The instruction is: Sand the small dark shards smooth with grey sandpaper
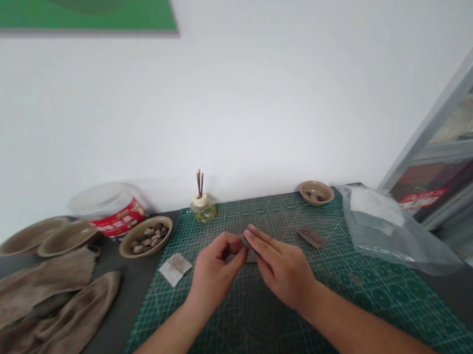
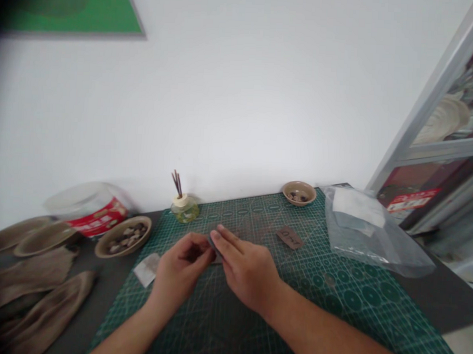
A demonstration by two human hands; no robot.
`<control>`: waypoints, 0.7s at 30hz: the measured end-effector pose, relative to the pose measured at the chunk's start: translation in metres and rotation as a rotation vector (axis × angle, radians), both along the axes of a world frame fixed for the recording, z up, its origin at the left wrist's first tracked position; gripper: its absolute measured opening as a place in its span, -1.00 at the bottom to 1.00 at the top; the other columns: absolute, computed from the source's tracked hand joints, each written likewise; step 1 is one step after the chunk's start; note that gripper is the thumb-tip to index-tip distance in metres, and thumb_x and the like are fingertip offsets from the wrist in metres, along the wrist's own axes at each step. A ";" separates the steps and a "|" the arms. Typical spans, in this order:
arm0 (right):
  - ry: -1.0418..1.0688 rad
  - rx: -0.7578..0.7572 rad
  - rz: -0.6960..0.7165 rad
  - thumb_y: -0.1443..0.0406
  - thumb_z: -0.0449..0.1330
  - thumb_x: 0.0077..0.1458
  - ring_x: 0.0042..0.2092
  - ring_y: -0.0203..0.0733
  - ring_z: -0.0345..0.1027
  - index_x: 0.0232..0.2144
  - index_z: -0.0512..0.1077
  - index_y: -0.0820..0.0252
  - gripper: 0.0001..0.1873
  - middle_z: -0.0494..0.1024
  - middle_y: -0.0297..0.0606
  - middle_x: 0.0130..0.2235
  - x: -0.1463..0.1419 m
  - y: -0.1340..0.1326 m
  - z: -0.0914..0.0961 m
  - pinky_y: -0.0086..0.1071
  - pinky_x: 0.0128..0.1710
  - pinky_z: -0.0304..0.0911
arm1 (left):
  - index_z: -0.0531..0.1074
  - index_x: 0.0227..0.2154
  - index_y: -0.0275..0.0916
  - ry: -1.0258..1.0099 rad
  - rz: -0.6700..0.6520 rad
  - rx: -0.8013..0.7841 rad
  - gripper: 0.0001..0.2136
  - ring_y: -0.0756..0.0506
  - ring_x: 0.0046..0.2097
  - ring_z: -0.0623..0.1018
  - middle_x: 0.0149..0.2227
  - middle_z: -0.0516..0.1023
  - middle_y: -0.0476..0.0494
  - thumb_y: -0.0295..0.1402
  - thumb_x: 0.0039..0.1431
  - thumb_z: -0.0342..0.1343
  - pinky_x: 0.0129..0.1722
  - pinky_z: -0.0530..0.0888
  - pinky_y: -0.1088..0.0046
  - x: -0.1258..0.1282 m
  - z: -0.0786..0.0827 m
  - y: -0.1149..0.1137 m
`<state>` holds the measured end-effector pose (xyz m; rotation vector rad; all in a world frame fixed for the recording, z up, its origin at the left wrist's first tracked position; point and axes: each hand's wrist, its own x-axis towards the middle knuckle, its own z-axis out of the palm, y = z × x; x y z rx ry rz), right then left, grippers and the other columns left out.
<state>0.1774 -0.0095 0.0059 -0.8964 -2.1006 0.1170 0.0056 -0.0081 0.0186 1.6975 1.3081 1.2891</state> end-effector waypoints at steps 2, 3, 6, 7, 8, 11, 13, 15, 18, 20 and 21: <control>-0.090 0.019 -0.004 0.48 -0.02 0.19 0.11 -0.12 0.37 0.24 0.21 0.23 -0.44 0.25 -0.08 0.26 -0.002 -0.003 -0.001 -0.27 0.04 0.39 | 0.41 -0.51 -0.25 0.080 0.028 0.036 -0.91 0.04 -0.48 0.42 -0.55 0.42 0.06 -0.41 0.04 0.20 -0.47 0.37 0.58 -0.002 -0.001 -0.001; -0.122 0.025 -0.008 0.49 -0.03 0.18 0.10 -0.10 0.38 0.24 0.20 0.26 -0.43 0.23 -0.06 0.26 -0.002 -0.004 -0.001 -0.26 0.01 0.41 | 0.40 -0.52 -0.25 0.099 0.039 0.047 -0.90 0.04 -0.49 0.40 -0.56 0.41 0.07 -0.40 0.04 0.20 -0.48 0.36 0.58 -0.003 -0.001 -0.002; -0.143 0.033 -0.008 0.52 -0.03 0.15 0.10 -0.10 0.39 0.23 0.22 0.27 -0.41 0.24 -0.06 0.26 -0.002 -0.004 -0.001 -0.26 0.03 0.40 | 0.40 -0.54 -0.25 0.132 0.058 0.058 -0.86 0.03 -0.49 0.40 -0.56 0.42 0.05 -0.36 0.06 0.19 -0.48 0.35 0.57 -0.003 -0.003 -0.004; -0.131 0.030 -0.005 0.53 -0.03 0.14 0.11 -0.11 0.38 0.23 0.22 0.27 -0.41 0.26 -0.07 0.25 -0.001 -0.004 0.000 -0.26 0.05 0.38 | 0.39 -0.54 -0.25 0.139 0.056 0.055 -0.85 0.03 -0.49 0.41 -0.56 0.43 0.05 -0.35 0.06 0.19 -0.48 0.35 0.56 -0.003 -0.004 -0.004; -0.115 0.028 -0.005 0.53 -0.03 0.13 0.12 -0.11 0.36 0.23 0.22 0.27 -0.40 0.27 -0.07 0.25 -0.001 -0.005 0.000 -0.26 0.07 0.37 | 0.39 -0.55 -0.26 0.145 0.053 0.052 -0.85 0.02 -0.49 0.41 -0.56 0.44 0.04 -0.35 0.07 0.18 -0.47 0.35 0.56 -0.002 -0.004 -0.005; -0.087 0.050 0.002 0.52 -0.03 0.14 0.14 -0.11 0.35 0.24 0.20 0.28 -0.40 0.27 -0.04 0.24 -0.001 -0.006 0.002 -0.28 0.05 0.38 | 0.40 -0.54 -0.25 0.147 0.049 0.058 -0.86 0.02 -0.49 0.42 -0.56 0.44 0.04 -0.36 0.07 0.18 -0.48 0.35 0.56 -0.001 -0.003 -0.006; -0.079 0.079 0.016 0.51 -0.02 0.15 0.13 -0.10 0.36 0.25 0.19 0.27 -0.40 0.26 -0.04 0.25 -0.001 -0.007 0.002 -0.27 0.04 0.40 | 0.41 -0.53 -0.25 0.148 0.053 0.076 -0.87 0.03 -0.49 0.41 -0.56 0.45 0.05 -0.37 0.06 0.19 -0.48 0.35 0.57 -0.001 -0.002 -0.008; -0.053 0.079 0.027 0.51 -0.02 0.16 0.13 -0.11 0.36 0.26 0.18 0.26 -0.40 0.27 -0.05 0.24 0.000 -0.007 0.002 -0.28 0.04 0.39 | 0.42 -0.53 -0.25 0.143 0.061 0.089 -0.87 0.03 -0.49 0.42 -0.56 0.46 0.05 -0.36 0.07 0.19 -0.48 0.36 0.57 0.000 0.000 -0.009; -0.020 0.053 0.035 0.50 -0.02 0.16 0.15 -0.10 0.34 0.29 0.12 0.24 -0.37 0.29 -0.06 0.24 0.002 -0.007 0.002 -0.27 0.06 0.38 | 0.42 -0.53 -0.26 0.136 0.065 0.096 -0.87 0.02 -0.49 0.44 -0.55 0.48 0.03 -0.35 0.08 0.18 -0.48 0.37 0.56 0.001 0.002 -0.012; -0.034 0.068 0.045 0.49 -0.02 0.17 0.13 -0.07 0.35 0.30 0.09 0.23 -0.36 0.24 -0.03 0.26 0.003 -0.008 0.002 -0.23 0.04 0.39 | 0.42 -0.53 -0.26 0.126 0.055 0.109 -0.87 0.02 -0.49 0.44 -0.55 0.48 0.03 -0.37 0.07 0.18 -0.48 0.38 0.56 0.001 0.002 -0.013; -0.039 0.072 0.053 0.50 -0.02 0.17 0.13 -0.06 0.36 0.30 0.08 0.23 -0.35 0.23 -0.03 0.26 0.003 -0.008 0.002 -0.21 0.04 0.39 | 0.42 -0.53 -0.26 0.120 0.053 0.116 -0.88 0.02 -0.49 0.44 -0.55 0.48 0.03 -0.37 0.07 0.18 -0.47 0.39 0.56 0.001 0.002 -0.013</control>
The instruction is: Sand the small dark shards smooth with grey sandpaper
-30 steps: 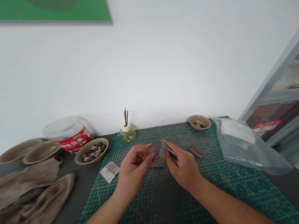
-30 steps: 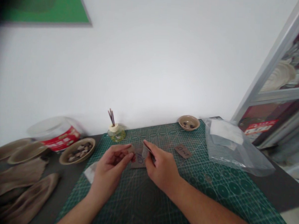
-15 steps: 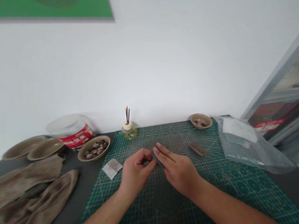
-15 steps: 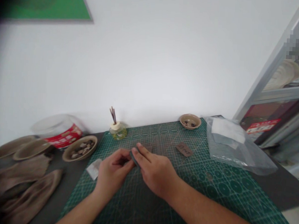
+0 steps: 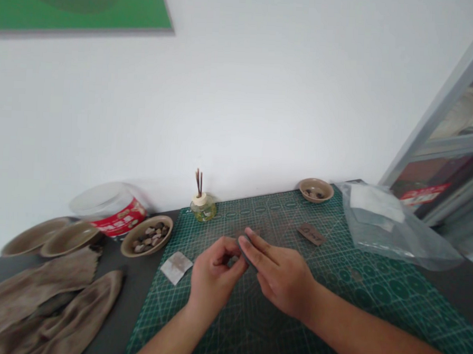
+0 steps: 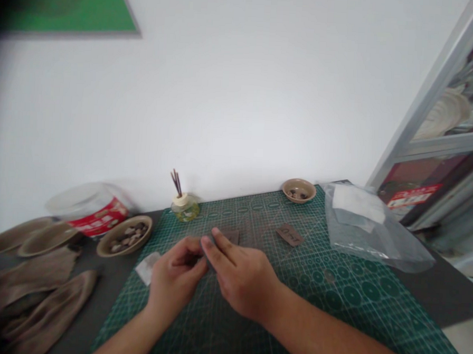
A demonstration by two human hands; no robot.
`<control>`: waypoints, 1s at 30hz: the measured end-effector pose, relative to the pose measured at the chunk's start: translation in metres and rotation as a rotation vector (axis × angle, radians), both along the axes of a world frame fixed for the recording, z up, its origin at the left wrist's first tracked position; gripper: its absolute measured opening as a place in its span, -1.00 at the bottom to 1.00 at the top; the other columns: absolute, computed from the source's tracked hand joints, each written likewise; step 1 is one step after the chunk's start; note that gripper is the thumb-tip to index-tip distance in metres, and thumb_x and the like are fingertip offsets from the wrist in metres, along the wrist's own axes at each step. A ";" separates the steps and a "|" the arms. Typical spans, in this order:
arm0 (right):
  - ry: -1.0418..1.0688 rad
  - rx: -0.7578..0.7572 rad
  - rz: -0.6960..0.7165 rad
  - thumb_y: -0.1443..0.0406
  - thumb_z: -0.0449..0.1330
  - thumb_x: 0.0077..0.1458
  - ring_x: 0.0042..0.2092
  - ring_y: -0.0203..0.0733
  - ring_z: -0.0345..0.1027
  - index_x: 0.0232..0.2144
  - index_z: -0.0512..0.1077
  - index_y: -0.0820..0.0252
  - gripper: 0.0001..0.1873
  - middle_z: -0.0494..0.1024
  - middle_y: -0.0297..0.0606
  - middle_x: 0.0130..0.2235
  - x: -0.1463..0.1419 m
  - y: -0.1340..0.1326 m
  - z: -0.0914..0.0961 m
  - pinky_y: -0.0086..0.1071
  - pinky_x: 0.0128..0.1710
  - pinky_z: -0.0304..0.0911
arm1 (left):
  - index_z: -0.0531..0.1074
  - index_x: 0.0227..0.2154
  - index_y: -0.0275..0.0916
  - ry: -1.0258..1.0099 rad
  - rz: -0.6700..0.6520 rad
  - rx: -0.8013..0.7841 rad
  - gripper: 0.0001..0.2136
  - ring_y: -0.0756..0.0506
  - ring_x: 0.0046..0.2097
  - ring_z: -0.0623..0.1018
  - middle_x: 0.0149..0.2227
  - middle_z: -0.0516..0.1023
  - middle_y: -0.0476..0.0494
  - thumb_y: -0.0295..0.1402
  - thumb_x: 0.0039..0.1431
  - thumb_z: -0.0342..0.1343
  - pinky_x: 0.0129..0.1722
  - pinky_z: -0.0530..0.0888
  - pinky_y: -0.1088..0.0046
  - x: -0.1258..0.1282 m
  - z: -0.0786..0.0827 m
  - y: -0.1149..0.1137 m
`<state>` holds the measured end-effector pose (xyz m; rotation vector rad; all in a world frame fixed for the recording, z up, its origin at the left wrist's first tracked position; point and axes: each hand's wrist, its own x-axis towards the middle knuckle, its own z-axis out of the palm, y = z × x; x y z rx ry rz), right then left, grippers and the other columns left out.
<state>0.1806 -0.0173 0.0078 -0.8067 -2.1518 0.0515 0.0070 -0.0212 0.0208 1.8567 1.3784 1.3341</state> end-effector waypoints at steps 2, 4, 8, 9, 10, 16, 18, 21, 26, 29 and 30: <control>0.022 -0.015 0.024 0.51 -0.03 0.16 0.16 -0.08 0.32 0.31 0.06 0.22 -0.34 0.24 -0.06 0.26 0.000 0.000 0.001 -0.22 0.08 0.36 | 0.43 -0.51 -0.25 -0.016 -0.006 0.002 -0.89 0.01 -0.47 0.47 -0.53 0.50 0.01 -0.37 0.09 0.18 -0.45 0.40 0.55 0.000 0.000 -0.001; 0.076 -0.045 0.048 0.51 -0.02 0.16 0.21 -0.15 0.25 0.31 0.05 0.23 -0.33 0.28 -0.09 0.24 -0.001 0.000 0.001 -0.27 0.14 0.30 | 0.42 -0.50 -0.25 -0.031 -0.013 0.000 -0.87 0.01 -0.46 0.47 -0.51 0.50 0.01 -0.35 0.11 0.17 -0.44 0.41 0.55 0.000 -0.001 -0.001; 0.135 -0.078 0.079 0.51 -0.02 0.15 0.24 -0.21 0.18 0.29 0.09 0.27 -0.35 0.29 -0.08 0.24 -0.005 -0.002 0.001 -0.31 0.19 0.22 | 0.36 -0.53 -0.24 0.002 -0.010 0.039 -0.84 0.03 -0.47 0.41 -0.54 0.42 0.04 -0.37 0.13 0.14 -0.45 0.37 0.55 0.000 -0.005 0.000; 0.148 -0.099 0.078 0.51 -0.02 0.16 0.23 -0.22 0.21 0.28 0.12 0.26 -0.37 0.31 -0.09 0.23 -0.006 -0.002 0.001 -0.33 0.20 0.22 | 0.35 -0.53 -0.24 0.016 -0.005 0.046 -0.84 0.03 -0.47 0.40 -0.54 0.41 0.05 -0.37 0.14 0.14 -0.45 0.36 0.55 -0.001 -0.006 0.000; 0.169 -0.125 0.071 0.51 -0.01 0.16 0.21 -0.24 0.25 0.27 0.14 0.25 -0.38 0.35 -0.11 0.21 -0.007 -0.002 0.001 -0.35 0.19 0.23 | 0.35 -0.53 -0.24 0.024 -0.002 0.051 -0.83 0.03 -0.47 0.39 -0.54 0.40 0.04 -0.36 0.14 0.13 -0.45 0.35 0.54 -0.001 -0.007 0.001; 0.121 -0.114 0.064 0.49 -0.01 0.17 0.19 -0.19 0.28 0.23 0.22 0.24 -0.43 0.33 -0.12 0.22 -0.004 -0.001 0.004 -0.29 0.16 0.27 | 0.30 -0.56 -0.23 0.088 0.014 0.068 -0.82 0.04 -0.50 0.35 -0.57 0.36 0.07 -0.41 0.11 0.13 -0.48 0.30 0.54 -0.003 -0.009 0.002; 0.092 -0.096 0.081 0.49 0.00 0.15 0.20 -0.16 0.27 0.21 0.25 0.25 -0.44 0.30 -0.11 0.24 -0.001 0.000 0.005 -0.27 0.17 0.27 | 0.32 -0.55 -0.23 0.097 0.012 0.065 -0.84 0.04 -0.50 0.37 -0.57 0.37 0.07 -0.41 0.11 0.13 -0.47 0.31 0.54 -0.003 -0.010 0.002; 0.178 -0.148 0.068 0.51 0.00 0.15 0.18 -0.22 0.29 0.20 0.27 0.22 -0.44 0.38 -0.16 0.19 0.000 0.000 0.006 -0.32 0.18 0.24 | 0.36 -0.50 -0.23 0.069 -0.020 0.061 -0.87 0.02 -0.46 0.41 -0.52 0.43 0.03 -0.38 0.13 0.14 -0.44 0.35 0.52 -0.003 -0.011 0.003; 0.236 -0.182 0.112 0.50 0.02 0.15 0.17 -0.21 0.30 0.22 0.24 0.21 -0.43 0.39 -0.15 0.18 -0.003 -0.002 0.004 -0.31 0.16 0.26 | 0.35 -0.51 -0.23 0.055 -0.021 0.096 -0.85 0.02 -0.46 0.42 -0.52 0.44 0.02 -0.39 0.14 0.14 -0.43 0.37 0.52 -0.002 -0.009 0.000; 0.296 -0.308 0.085 0.46 0.04 0.17 0.03 -0.22 0.45 0.18 0.29 0.14 -0.47 0.52 -0.21 0.06 -0.003 0.001 0.004 -0.34 0.05 0.35 | 0.36 -0.48 -0.23 0.018 -0.033 0.099 -0.87 0.01 -0.43 0.46 -0.48 0.48 0.00 -0.37 0.13 0.17 -0.40 0.40 0.51 -0.001 -0.006 -0.001; 0.318 -0.355 0.061 0.45 0.05 0.16 -0.02 -0.21 0.47 0.16 0.31 0.12 -0.49 0.55 -0.22 0.02 -0.003 0.002 0.005 -0.34 0.01 0.37 | 0.35 -0.49 -0.22 -0.002 -0.028 0.101 -0.86 0.01 -0.43 0.45 -0.49 0.47 0.01 -0.37 0.12 0.18 -0.40 0.40 0.51 -0.001 -0.005 -0.001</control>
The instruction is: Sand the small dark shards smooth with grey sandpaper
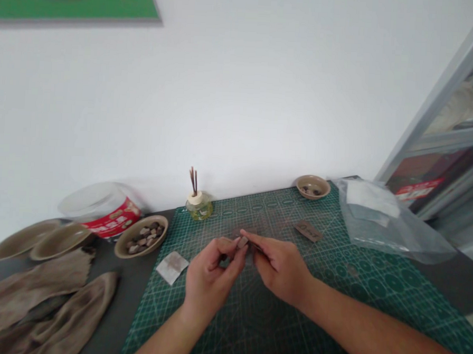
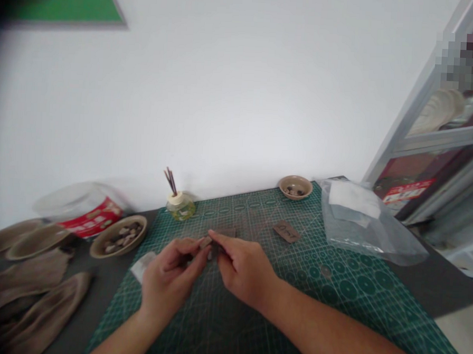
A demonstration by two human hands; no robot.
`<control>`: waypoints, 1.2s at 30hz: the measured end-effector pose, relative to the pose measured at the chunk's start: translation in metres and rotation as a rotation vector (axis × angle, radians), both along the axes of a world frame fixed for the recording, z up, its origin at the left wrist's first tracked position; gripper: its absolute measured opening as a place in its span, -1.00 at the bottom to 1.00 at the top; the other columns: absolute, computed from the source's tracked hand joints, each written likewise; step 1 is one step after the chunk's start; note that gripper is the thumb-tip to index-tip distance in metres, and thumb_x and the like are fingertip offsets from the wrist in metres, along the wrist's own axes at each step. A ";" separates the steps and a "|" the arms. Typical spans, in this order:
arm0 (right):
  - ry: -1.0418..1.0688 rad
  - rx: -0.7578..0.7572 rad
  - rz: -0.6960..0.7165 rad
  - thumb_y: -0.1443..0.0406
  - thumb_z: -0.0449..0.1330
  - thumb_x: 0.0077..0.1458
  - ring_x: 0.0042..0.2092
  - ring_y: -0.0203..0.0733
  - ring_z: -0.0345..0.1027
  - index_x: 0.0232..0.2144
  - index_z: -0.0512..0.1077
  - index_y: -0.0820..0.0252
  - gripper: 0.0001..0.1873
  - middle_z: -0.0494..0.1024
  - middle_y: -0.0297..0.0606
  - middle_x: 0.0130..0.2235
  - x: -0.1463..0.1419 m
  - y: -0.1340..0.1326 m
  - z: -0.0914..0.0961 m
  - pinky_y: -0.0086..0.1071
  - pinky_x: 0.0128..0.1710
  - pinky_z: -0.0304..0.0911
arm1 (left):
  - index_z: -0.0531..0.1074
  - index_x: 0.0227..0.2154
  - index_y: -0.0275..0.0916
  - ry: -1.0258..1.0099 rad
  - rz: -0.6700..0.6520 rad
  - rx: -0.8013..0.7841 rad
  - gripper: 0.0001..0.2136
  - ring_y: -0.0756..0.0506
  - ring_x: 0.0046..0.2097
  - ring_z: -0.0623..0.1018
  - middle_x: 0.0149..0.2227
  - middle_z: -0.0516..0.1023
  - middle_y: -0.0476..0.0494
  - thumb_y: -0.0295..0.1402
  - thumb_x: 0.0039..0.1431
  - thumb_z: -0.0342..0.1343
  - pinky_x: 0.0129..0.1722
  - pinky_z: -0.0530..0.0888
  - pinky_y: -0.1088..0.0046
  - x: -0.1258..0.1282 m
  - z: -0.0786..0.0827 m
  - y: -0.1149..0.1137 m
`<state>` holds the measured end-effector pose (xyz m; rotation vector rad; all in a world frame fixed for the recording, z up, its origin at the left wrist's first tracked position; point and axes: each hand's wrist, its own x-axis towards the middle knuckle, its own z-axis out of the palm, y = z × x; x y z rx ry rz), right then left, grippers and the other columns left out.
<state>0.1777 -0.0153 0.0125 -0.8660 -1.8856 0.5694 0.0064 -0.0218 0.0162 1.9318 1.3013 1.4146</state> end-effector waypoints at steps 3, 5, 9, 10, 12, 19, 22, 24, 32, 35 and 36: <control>0.061 -0.139 -0.104 0.40 0.11 0.14 -0.17 -0.18 0.50 0.01 0.41 0.10 -0.63 0.60 -0.25 -0.13 0.002 0.005 0.002 -0.35 -0.16 0.38 | 0.30 -0.51 -0.21 -0.087 0.021 0.009 -0.82 0.02 -0.44 0.43 -0.52 0.41 0.04 -0.37 0.12 0.19 -0.38 0.41 0.50 0.000 0.002 0.005; 0.111 -0.232 -0.161 0.36 0.16 0.10 -0.33 -0.22 0.45 -0.18 0.45 0.11 -0.80 0.57 -0.32 -0.33 0.004 0.010 0.003 -0.40 -0.34 0.33 | 0.30 -0.49 -0.21 -0.155 0.022 0.009 -0.83 0.00 -0.39 0.45 -0.48 0.41 0.01 -0.37 0.12 0.19 -0.35 0.42 0.49 -0.001 0.001 0.009; 0.337 -0.440 -0.081 0.31 0.21 0.03 -0.48 -0.31 0.27 -0.42 0.33 0.13 -0.91 0.40 -0.42 -0.50 0.006 0.018 0.000 -0.47 -0.50 0.17 | 0.33 -0.41 -0.22 -0.300 -0.019 -0.071 -0.86 -0.07 -0.18 0.53 -0.24 0.51 -0.13 -0.38 0.10 0.21 -0.20 0.48 0.41 -0.003 -0.003 0.019; 0.417 -0.500 -0.017 0.30 0.21 0.03 -0.48 -0.30 0.27 -0.44 0.29 0.13 -0.88 0.41 -0.41 -0.48 0.006 0.019 -0.001 -0.47 -0.50 0.17 | 0.32 -0.42 -0.23 -0.337 -0.040 -0.105 -0.85 -0.08 -0.16 0.53 -0.22 0.51 -0.14 -0.39 0.09 0.22 -0.17 0.48 0.39 -0.003 -0.004 0.020; 0.548 -0.615 0.131 0.26 0.19 0.03 -0.44 -0.27 0.33 -0.43 0.27 0.13 -0.87 0.47 -0.36 -0.41 0.006 0.020 -0.002 -0.44 -0.45 0.23 | 0.30 -0.44 -0.23 -0.392 -0.082 -0.158 -0.82 -0.07 -0.17 0.54 -0.23 0.52 -0.13 -0.40 0.07 0.24 -0.18 0.49 0.40 -0.003 -0.006 0.023; 0.564 -0.608 0.200 0.22 0.23 0.02 -0.36 -0.24 0.36 -0.37 0.39 0.18 -0.84 0.47 -0.30 -0.37 0.013 0.023 -0.002 -0.42 -0.36 0.25 | 0.43 -0.27 -0.25 -0.475 -0.119 -0.311 -0.78 0.02 -0.35 0.52 -0.36 0.54 -0.04 -0.42 0.00 0.29 -0.36 0.48 0.54 0.001 -0.007 0.025; 0.519 -0.590 0.159 0.21 0.31 -0.02 -0.42 -0.30 0.28 -0.35 0.37 0.15 -0.78 0.41 -0.39 -0.42 0.013 0.024 -0.001 -0.45 -0.43 0.20 | 0.45 -0.23 -0.25 -0.522 -0.178 -0.391 -0.73 -0.04 -0.27 0.58 -0.29 0.59 -0.09 -0.42 -0.03 0.31 -0.26 0.53 0.46 0.001 -0.008 0.026; 0.485 -0.559 0.146 0.21 0.34 -0.04 -0.43 -0.31 0.26 -0.33 0.38 0.14 -0.74 0.39 -0.42 -0.44 0.012 0.024 -0.001 -0.46 -0.44 0.19 | 0.45 -0.19 -0.24 -0.523 -0.219 -0.429 -0.72 -0.05 -0.27 0.59 -0.27 0.60 -0.10 -0.40 -0.01 0.30 -0.24 0.54 0.41 0.001 -0.009 0.026; 0.369 -0.455 0.109 0.21 0.24 0.09 -0.32 -0.24 0.36 -0.28 0.43 0.17 -0.82 0.49 -0.33 -0.35 0.016 0.026 -0.003 -0.39 -0.31 0.27 | 0.49 -0.24 -0.24 -0.389 -0.254 -0.432 -0.81 -0.03 -0.34 0.57 -0.32 0.58 -0.07 -0.37 0.05 0.25 -0.31 0.54 0.45 -0.001 -0.006 0.024; 0.403 -0.489 0.115 0.21 0.18 0.15 -0.35 -0.25 0.37 -0.28 0.41 0.19 -0.84 0.49 -0.33 -0.38 0.017 0.027 -0.004 -0.40 -0.34 0.27 | 0.48 -0.27 -0.24 -0.366 -0.224 -0.426 -0.83 -0.01 -0.35 0.56 -0.34 0.58 -0.06 -0.38 0.03 0.26 -0.32 0.52 0.49 0.001 -0.005 0.023; 0.404 -0.492 0.108 0.21 0.18 0.15 -0.37 -0.25 0.36 -0.28 0.41 0.19 -0.84 0.48 -0.34 -0.39 0.017 0.028 -0.004 -0.41 -0.36 0.26 | 0.48 -0.29 -0.24 -0.365 -0.215 -0.423 -0.83 0.00 -0.35 0.56 -0.35 0.58 -0.05 -0.39 0.02 0.27 -0.32 0.52 0.50 0.001 -0.004 0.023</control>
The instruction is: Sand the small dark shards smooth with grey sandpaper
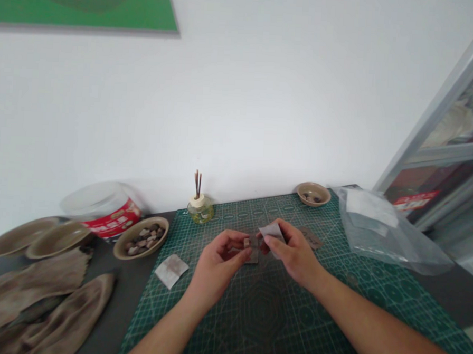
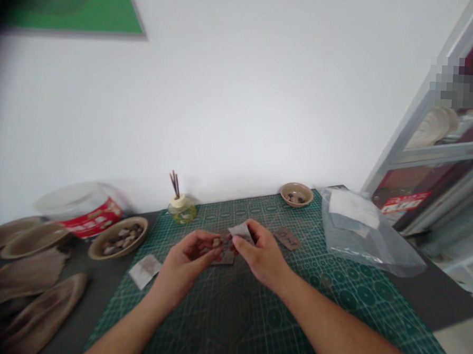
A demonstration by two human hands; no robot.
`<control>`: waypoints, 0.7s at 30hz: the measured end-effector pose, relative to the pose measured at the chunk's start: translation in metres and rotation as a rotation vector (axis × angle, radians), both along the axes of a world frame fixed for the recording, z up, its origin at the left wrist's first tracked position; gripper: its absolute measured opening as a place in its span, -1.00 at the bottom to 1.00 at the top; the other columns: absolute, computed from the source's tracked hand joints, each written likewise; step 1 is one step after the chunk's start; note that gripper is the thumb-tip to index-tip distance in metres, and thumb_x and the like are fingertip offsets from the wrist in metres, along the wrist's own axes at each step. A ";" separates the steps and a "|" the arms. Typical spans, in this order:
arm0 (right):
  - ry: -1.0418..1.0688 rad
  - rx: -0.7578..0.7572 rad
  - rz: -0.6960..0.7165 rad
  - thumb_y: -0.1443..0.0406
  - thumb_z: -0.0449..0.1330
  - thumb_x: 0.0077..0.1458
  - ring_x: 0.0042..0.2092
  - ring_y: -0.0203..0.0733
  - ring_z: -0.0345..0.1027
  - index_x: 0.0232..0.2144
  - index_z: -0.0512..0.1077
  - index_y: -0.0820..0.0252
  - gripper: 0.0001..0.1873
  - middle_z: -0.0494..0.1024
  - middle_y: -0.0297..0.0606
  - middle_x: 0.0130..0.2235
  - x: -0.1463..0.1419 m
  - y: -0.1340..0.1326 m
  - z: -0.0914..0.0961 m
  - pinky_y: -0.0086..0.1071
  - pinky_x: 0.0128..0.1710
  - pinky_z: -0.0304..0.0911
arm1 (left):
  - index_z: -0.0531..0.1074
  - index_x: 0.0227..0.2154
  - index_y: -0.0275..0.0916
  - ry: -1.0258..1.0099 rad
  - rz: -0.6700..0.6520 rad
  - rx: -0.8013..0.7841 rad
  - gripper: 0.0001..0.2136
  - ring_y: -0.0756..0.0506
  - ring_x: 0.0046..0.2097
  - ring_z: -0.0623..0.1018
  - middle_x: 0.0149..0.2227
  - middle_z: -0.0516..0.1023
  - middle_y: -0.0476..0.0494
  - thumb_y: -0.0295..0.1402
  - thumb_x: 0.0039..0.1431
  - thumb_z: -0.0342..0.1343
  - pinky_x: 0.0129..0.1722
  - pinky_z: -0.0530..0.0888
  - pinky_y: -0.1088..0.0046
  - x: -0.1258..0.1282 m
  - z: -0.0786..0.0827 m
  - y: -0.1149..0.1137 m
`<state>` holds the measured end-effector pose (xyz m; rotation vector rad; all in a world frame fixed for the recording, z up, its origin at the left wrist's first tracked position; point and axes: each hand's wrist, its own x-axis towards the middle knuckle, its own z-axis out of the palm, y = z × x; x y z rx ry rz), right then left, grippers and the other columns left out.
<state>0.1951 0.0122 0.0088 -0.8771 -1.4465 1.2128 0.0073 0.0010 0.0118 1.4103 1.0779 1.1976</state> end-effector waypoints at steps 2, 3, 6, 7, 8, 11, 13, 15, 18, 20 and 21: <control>-0.016 -0.007 -0.009 0.22 0.19 0.14 -0.39 -0.27 0.35 -0.30 0.40 0.19 -0.85 0.47 -0.36 -0.43 0.000 0.000 0.000 -0.42 -0.40 0.23 | 0.49 -0.29 -0.24 0.011 0.002 -0.001 -0.82 -0.01 -0.35 0.56 -0.35 0.59 -0.06 -0.39 0.01 0.27 -0.32 0.51 0.50 0.000 0.001 -0.001; -0.026 -0.012 -0.006 0.21 0.20 0.14 -0.41 -0.28 0.34 -0.31 0.40 0.19 -0.85 0.47 -0.36 -0.44 0.000 0.000 0.000 -0.43 -0.41 0.22 | 0.50 -0.27 -0.24 0.022 -0.005 -0.005 -0.81 -0.02 -0.35 0.57 -0.35 0.59 -0.07 -0.38 0.01 0.27 -0.32 0.51 0.49 0.000 0.001 -0.001; -0.041 -0.003 0.005 0.23 0.24 0.09 -0.40 -0.28 0.34 -0.34 0.42 0.20 -0.85 0.48 -0.36 -0.43 -0.002 0.001 0.001 -0.42 -0.40 0.23 | 0.51 -0.24 -0.25 0.048 -0.028 -0.021 -0.78 -0.05 -0.34 0.57 -0.37 0.59 -0.08 -0.35 0.01 0.27 -0.31 0.53 0.44 0.001 0.002 -0.002; -0.035 0.011 -0.004 0.24 0.27 0.06 -0.37 -0.27 0.35 -0.34 0.43 0.20 -0.85 0.49 -0.35 -0.41 -0.002 0.001 0.001 -0.41 -0.37 0.24 | 0.51 -0.24 -0.25 0.044 -0.034 -0.025 -0.77 -0.06 -0.34 0.57 -0.37 0.59 -0.08 -0.35 0.00 0.27 -0.30 0.54 0.42 0.001 0.002 -0.003; -0.025 0.026 -0.016 0.26 0.30 0.03 -0.34 -0.26 0.37 -0.30 0.44 0.19 -0.82 0.51 -0.35 -0.38 -0.003 0.001 0.001 -0.40 -0.33 0.26 | 0.50 -0.24 -0.25 0.035 -0.041 -0.028 -0.76 -0.06 -0.33 0.57 -0.37 0.58 -0.09 -0.35 -0.01 0.28 -0.29 0.54 0.40 0.001 0.002 -0.003; -0.028 0.049 -0.036 0.28 0.32 0.00 -0.27 -0.22 0.42 -0.17 0.45 0.15 -0.70 0.55 -0.33 -0.31 -0.003 0.001 0.002 -0.35 -0.24 0.29 | 0.47 -0.27 -0.26 0.002 -0.060 -0.028 -0.77 -0.06 -0.32 0.57 -0.36 0.57 -0.08 -0.36 -0.03 0.29 -0.28 0.55 0.39 0.002 0.002 -0.003; -0.107 0.061 -0.026 0.28 0.30 0.03 -0.27 -0.21 0.42 -0.21 0.49 0.16 -0.78 0.57 -0.32 -0.32 -0.002 0.001 0.003 -0.35 -0.24 0.29 | 0.46 -0.31 -0.26 -0.006 -0.063 -0.027 -0.79 -0.04 -0.33 0.57 -0.37 0.57 -0.08 -0.37 -0.03 0.30 -0.29 0.54 0.42 0.002 0.002 -0.003; -0.185 0.080 -0.023 0.27 0.26 0.08 -0.28 -0.21 0.42 -0.31 0.53 0.17 -0.88 0.58 -0.31 -0.33 -0.001 0.000 0.006 -0.36 -0.24 0.29 | 0.45 -0.35 -0.26 -0.007 -0.067 -0.030 -0.81 -0.03 -0.34 0.56 -0.38 0.57 -0.06 -0.39 -0.04 0.31 -0.30 0.53 0.45 0.002 0.002 -0.003; -0.217 0.098 -0.023 0.27 0.23 0.12 -0.26 -0.21 0.43 -0.31 0.55 0.16 -0.88 0.60 -0.31 -0.33 0.000 -0.002 0.008 -0.37 -0.23 0.29 | 0.46 -0.35 -0.26 -0.015 -0.080 -0.039 -0.82 -0.03 -0.32 0.57 -0.38 0.58 -0.05 -0.40 -0.04 0.31 -0.28 0.52 0.45 0.002 0.001 -0.003; -0.206 0.088 -0.011 0.26 0.23 0.12 -0.27 -0.20 0.44 -0.32 0.56 0.16 -0.87 0.61 -0.30 -0.33 0.001 -0.003 0.009 -0.36 -0.23 0.29 | 0.46 -0.34 -0.27 -0.032 -0.078 -0.050 -0.81 -0.04 -0.31 0.57 -0.36 0.59 -0.07 -0.40 -0.03 0.31 -0.26 0.53 0.43 0.002 0.001 -0.003; -0.191 0.074 -0.007 0.25 0.23 0.11 -0.27 -0.19 0.44 -0.32 0.56 0.17 -0.86 0.61 -0.29 -0.33 0.001 -0.003 0.008 -0.35 -0.23 0.30 | 0.46 -0.33 -0.27 -0.047 -0.073 -0.058 -0.81 -0.04 -0.31 0.58 -0.36 0.59 -0.08 -0.41 -0.03 0.31 -0.26 0.53 0.43 0.002 0.001 -0.003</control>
